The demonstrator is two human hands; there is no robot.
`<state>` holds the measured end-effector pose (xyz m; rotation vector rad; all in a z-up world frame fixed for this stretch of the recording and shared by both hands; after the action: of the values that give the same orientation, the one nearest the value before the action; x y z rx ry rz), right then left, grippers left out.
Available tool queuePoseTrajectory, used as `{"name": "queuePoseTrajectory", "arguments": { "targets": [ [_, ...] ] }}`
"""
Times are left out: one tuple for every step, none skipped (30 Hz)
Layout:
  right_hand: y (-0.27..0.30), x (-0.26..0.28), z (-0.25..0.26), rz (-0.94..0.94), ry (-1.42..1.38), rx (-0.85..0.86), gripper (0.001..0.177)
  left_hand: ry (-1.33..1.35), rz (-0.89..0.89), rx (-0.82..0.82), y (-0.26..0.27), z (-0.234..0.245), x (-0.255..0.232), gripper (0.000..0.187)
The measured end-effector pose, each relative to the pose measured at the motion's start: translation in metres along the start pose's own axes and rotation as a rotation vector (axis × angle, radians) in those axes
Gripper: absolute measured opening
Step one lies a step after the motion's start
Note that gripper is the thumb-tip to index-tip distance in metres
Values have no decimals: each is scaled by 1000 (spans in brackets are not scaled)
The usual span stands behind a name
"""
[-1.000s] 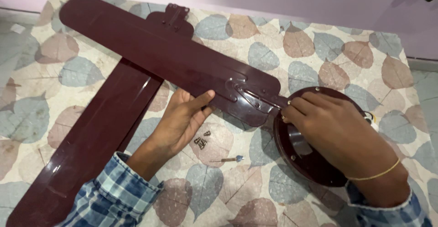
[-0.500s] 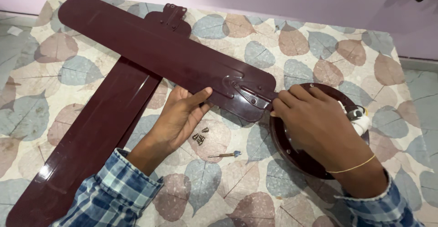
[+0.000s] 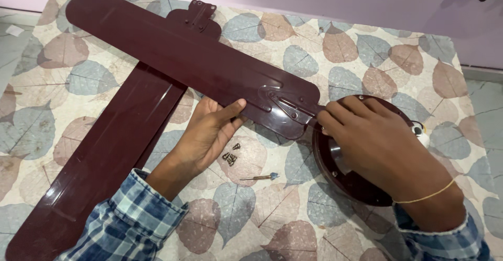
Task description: The person attaches a ceiling fan blade to the fan motor housing using a screwdriver and screws. They align the blade, insert the screws, and tighten them to secure the blade in place.
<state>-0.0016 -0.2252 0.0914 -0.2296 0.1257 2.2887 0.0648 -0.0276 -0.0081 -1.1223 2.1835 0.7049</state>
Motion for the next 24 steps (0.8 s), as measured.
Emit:
{"name": "queuePoseTrajectory", "arguments": {
  "targets": [
    [-1,1,0,9,13,6,59,0,1,-4,-1,0,0,51],
    [-3,2,0,24,28,-4,58,4,10,-26,-1,2,1,51],
    [-4,5,0,39,43,-15,57,9,18,-49,-1,4,2,51],
    [-5,7,1,52,55,-25,56,11,29,-71,-1,5,2,51],
    [-6,7,0,46,80,-11,48,8,20,-55,0,4,2,51],
    [-7,8,-2,35,106,2,39,0,12,-34,0,2,1,52],
    [-8,9,-3,24,132,15,31,-7,5,-13,0,-1,0,53],
    [-9,9,-4,4,134,36,25,-18,9,-18,0,-2,-1,55],
    [-9,9,-5,-15,137,56,21,-29,13,-24,1,-3,-1,56],
    [-9,10,-6,-29,139,76,18,-38,13,-33,1,-3,-2,58],
    [-10,9,-4,-61,127,56,18,-45,9,-25,1,-4,-3,58],
    [-11,8,-3,-87,112,39,20,-48,6,-24,1,-3,-3,59],
    [-11,8,-3,-113,97,23,22,-51,4,-22,2,-3,-3,60],
    [-10,8,-2,-117,104,20,23,-50,-2,-9,2,-3,-2,59],
    [-8,8,-2,-121,110,16,24,-48,-9,3,2,-3,-2,59],
    [-7,7,-2,-128,117,12,25,-49,-14,17,2,-3,-2,59],
    [-7,8,-1,-93,90,-11,25,-56,-15,17,2,-2,-2,58],
    [-6,8,2,-58,63,-34,27,-63,-17,17,1,-1,-2,58],
    [-5,8,4,-24,35,-58,31,-70,-19,17,1,-1,-2,58],
    [-5,8,3,-10,38,-63,34,-70,-23,22,2,-1,-2,58],
    [-6,9,2,4,42,-69,38,-71,-27,27,2,0,-2,58],
    [-7,10,2,17,45,-74,43,-73,-31,34,2,-1,-3,58],
    [-7,8,-2,0,41,-30,40,-71,-25,30,2,0,-2,57],
    [-7,7,-6,-22,40,11,37,-73,-19,31,2,-1,-2,57]
  ]
}}
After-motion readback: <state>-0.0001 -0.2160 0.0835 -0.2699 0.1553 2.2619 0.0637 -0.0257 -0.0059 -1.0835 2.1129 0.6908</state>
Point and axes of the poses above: each hand's wrist, its own y-axis away from the middle knuckle, its own z-axis out of the back of the hand, x = y × z, the point moved 7 cm from there along -y, towards the middle knuckle, and after that the axes turned 9 degrees about z, right-handed, at the moved point
